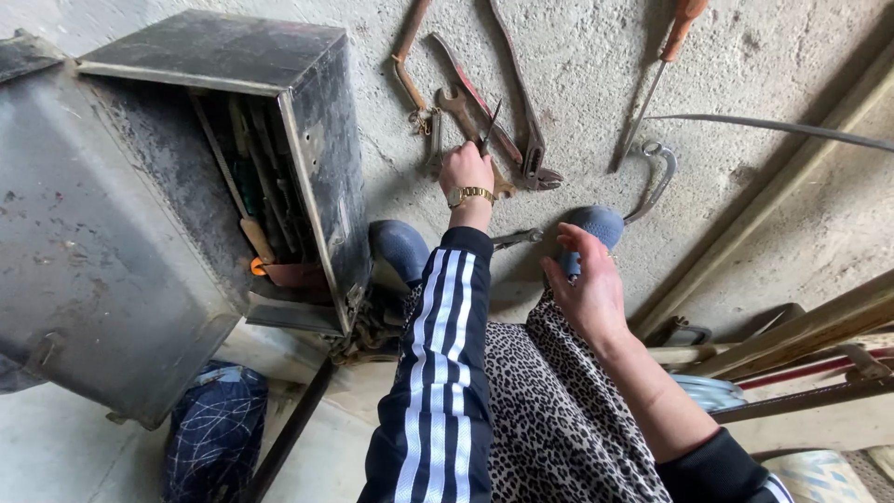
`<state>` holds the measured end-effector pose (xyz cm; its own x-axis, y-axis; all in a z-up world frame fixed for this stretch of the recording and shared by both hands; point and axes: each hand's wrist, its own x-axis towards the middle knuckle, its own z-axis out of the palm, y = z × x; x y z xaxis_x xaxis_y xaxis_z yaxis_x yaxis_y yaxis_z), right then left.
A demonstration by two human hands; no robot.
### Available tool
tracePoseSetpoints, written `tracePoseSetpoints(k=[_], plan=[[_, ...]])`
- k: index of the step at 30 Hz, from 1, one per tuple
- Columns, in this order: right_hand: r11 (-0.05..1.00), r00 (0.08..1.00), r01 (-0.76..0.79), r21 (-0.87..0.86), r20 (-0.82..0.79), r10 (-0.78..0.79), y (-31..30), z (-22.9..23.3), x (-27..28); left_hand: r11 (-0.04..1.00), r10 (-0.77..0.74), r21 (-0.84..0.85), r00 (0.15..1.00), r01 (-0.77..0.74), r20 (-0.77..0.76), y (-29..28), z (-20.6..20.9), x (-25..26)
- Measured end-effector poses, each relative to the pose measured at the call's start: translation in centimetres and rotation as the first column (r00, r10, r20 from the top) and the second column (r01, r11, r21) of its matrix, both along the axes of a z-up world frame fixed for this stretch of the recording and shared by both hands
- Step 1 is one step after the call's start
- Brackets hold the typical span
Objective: The person repeatedly reaches into a metal toolbox, picks up various hand tools such as wrenches, files, and pliers, and places them on the concrete floor. The person continues to sort through the contents of the toolbox, moving items from inside the box to the floor area.
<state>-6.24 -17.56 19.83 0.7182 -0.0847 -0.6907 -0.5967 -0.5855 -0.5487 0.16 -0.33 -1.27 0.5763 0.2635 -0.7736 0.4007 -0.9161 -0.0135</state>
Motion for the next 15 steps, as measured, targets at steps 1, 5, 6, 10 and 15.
tracePoseSetpoints(k=[1, 5, 6, 10, 15], plan=[[1.0, 1.0, -0.002, 0.0, 0.002, 0.002, 0.1, -0.1, 0.1, 1.0, 0.002, 0.0, 1.0, -0.002, 0.002, 0.1, -0.1, 0.1], [1.0, 1.0, -0.015, -0.005, 0.004, 0.015, 0.3, -0.2, 0.0, 1.0, 0.003, -0.02, 1.0, -0.003, -0.011, 0.2, -0.9, -0.5], [1.0, 1.0, -0.016, -0.004, 0.01, 0.016, 0.4, -0.2, 0.0, 1.0, -0.002, -0.029, 1.0, 0.001, -0.009, 0.3, -1.1, -0.8], [1.0, 1.0, 0.004, 0.007, 0.021, -0.004, 0.4, 0.8, -0.1, 0.999, -0.008, -0.053, 1.0, 0.009, 0.027, 0.8, -0.6, -2.0], [1.0, 1.0, 0.004, -0.002, 0.017, -0.004, 0.9, 2.5, 0.5, 0.974, 0.15, -0.184, 0.986, -0.135, 0.067, 2.1, 2.2, -2.2]])
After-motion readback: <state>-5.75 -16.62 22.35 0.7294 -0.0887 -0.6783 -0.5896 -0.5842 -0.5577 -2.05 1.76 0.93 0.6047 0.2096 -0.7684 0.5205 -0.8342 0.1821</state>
